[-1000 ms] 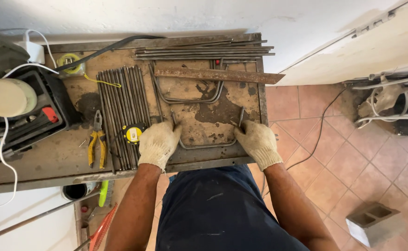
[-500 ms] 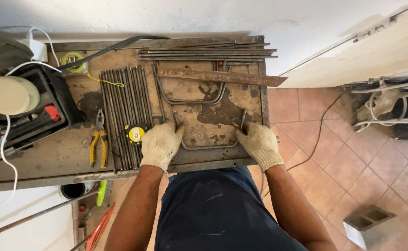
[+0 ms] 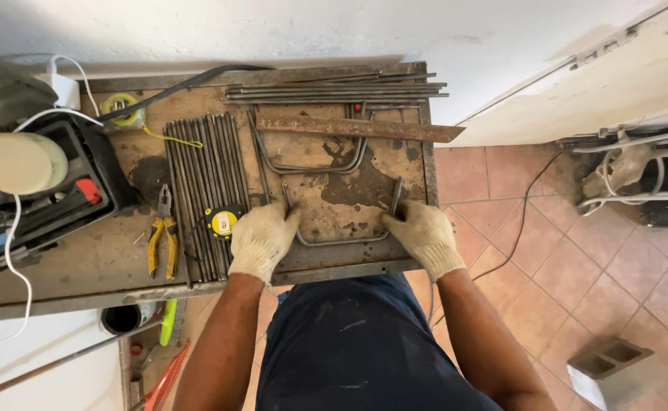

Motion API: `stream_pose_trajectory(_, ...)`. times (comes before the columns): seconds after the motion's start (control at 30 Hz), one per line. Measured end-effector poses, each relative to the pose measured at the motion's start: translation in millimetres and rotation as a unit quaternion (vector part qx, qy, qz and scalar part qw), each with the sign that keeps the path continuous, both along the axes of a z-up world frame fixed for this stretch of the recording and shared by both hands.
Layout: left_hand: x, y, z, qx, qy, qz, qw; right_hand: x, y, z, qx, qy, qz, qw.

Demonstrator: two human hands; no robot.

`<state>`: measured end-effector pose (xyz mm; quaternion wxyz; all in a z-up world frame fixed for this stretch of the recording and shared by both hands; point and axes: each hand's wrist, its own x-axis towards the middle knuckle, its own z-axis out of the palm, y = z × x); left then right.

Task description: Bending metal rods into shapes using a manual jig on a workbench

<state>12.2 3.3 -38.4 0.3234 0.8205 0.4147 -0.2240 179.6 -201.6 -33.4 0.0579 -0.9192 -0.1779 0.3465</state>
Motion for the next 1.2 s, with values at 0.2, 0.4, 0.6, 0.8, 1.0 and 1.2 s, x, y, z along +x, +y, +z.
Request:
stream_pose_trajectory(0.2, -9.7, -20.8, 66.9, -0.093, -0.174, 0.066, 0.978, 11.2, -39.6, -30.8, 0.227, 0.026, -0.191, 0.955)
stream_pose_trajectory(0.4, -25.1, -51.9, 12.1, -0.292, -0.506, 0.177, 0.792, -13.7, -26.1, -10.5, 0.325, 0.09, -0.321, 0.885)
stream_pose_trajectory(0.6, -2.2, -94.3, 7.4, -0.317, -0.498, 0.23, 0.774, -79.6, -4.1, 23.0, 0.242, 0.157, -0.397, 0.871)
stream_pose_trajectory(0.8, 16.7, -50.0, 63.4, -0.32, -0.469, 0.006, 0.824, -38.6, -107.7, 38.1, 0.3, -0.105, -0.107, 0.942)
stream_pose_trajectory(1.0, 57.3, -66.8, 157.8, -0.306, -0.222, -0.202, 0.904, -17.5, -99.2, 123.9, 0.301, -0.16, -0.056, 0.938)
stream_pose_trajectory(1.2, 88.3, -108.4, 72.8, -0.23, -0.219, -0.16, 0.935, 7.8, -143.7, 27.7, 0.362, 0.032, -0.315, 0.877)
